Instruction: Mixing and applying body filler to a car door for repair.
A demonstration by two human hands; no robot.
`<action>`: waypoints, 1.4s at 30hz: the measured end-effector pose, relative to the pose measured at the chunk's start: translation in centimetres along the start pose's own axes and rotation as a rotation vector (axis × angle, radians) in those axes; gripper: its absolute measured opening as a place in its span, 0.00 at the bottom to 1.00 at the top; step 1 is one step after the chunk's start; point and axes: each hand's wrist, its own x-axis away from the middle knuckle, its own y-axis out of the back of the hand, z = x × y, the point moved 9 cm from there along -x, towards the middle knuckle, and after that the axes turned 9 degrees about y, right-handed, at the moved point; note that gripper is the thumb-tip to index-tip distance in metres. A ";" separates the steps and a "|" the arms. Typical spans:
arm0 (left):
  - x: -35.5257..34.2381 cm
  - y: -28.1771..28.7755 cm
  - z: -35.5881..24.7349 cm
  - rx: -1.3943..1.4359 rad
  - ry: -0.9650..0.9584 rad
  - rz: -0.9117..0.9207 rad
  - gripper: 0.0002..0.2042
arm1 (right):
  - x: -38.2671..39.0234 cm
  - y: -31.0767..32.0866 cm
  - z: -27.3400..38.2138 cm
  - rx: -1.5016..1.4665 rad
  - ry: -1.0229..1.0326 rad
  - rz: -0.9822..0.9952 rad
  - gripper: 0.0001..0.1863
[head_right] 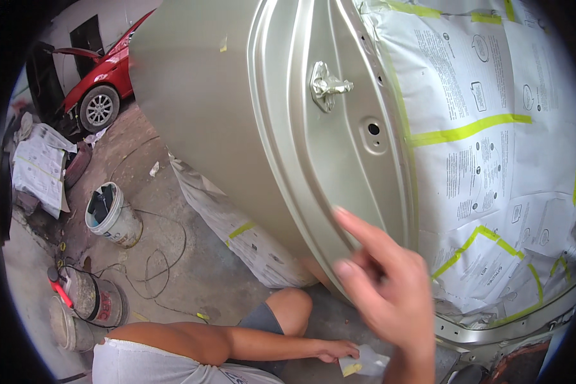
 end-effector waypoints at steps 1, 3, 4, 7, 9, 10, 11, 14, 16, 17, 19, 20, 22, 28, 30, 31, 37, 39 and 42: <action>1.5 -1.6 -0.6 0.025 -0.015 0.150 0.13 | 1.5 1.9 0.5 0.063 0.014 -0.012 0.31; 6.3 -4.4 -3.7 0.034 -0.073 0.201 0.15 | 5.4 6.5 1.9 0.162 -0.045 -0.163 0.30; 9.3 -6.1 -6.1 0.058 -0.139 0.253 0.16 | 7.7 8.6 2.5 0.187 -0.108 -0.295 0.28; 17.0 -10.8 -13.2 0.077 -0.373 0.353 0.19 | 12.7 11.8 5.9 0.262 0.122 -0.262 0.31; 21.3 -11.7 -17.4 0.220 -0.537 0.312 0.18 | 11.5 9.7 8.4 0.027 0.187 0.048 0.25; 22.9 -12.4 -19.1 0.313 -0.621 0.307 0.18 | 10.5 8.0 9.5 0.172 0.293 0.109 0.32; 24.5 -13.2 -21.0 0.327 -0.689 0.345 0.16 | 10.4 7.1 8.8 0.247 0.210 0.130 0.31; 26.8 -14.3 -23.4 0.409 -0.756 0.307 0.13 | 11.5 5.1 6.0 0.414 0.110 0.087 0.36; 27.4 -14.3 -23.6 0.462 -0.720 0.265 0.12 | 10.7 4.1 4.2 0.433 0.101 0.100 0.37; 27.6 -14.1 -23.7 0.467 -0.722 0.231 0.13 | 10.3 4.0 3.5 0.465 0.097 0.100 0.37; 27.7 -14.1 -23.8 0.463 -0.717 0.209 0.14 | 10.6 4.3 2.9 0.500 0.133 0.099 0.37; 27.7 -14.3 -23.8 0.466 -0.705 0.217 0.14 | 11.0 4.6 3.1 0.533 0.171 0.096 0.36; 27.6 -14.5 -23.8 0.424 -0.703 0.177 0.14 | 11.7 5.5 3.0 0.604 0.113 0.097 0.36; 30.5 -13.7 -25.0 0.251 -0.946 0.030 0.17 | 11.5 7.6 4.5 0.660 0.016 -0.003 0.33; 30.0 -14.3 -24.9 0.232 -0.928 0.047 0.17 | 11.2 7.2 4.8 0.676 0.017 -0.010 0.32; 29.9 -14.6 -25.1 0.199 -0.958 0.026 0.17 | 11.0 7.1 5.1 0.675 0.047 -0.005 0.31; 29.6 -14.6 -25.4 0.150 -1.029 -0.032 0.17 | 11.1 7.2 4.5 0.704 -0.061 0.025 0.30; 29.6 -14.6 -25.5 0.155 -1.038 -0.042 0.17 | 11.4 7.1 4.4 0.693 -0.061 0.054 0.30; 30.4 -14.0 -25.5 0.144 -1.073 -0.085 0.18 | 11.2 6.3 4.3 0.667 -0.048 0.091 0.29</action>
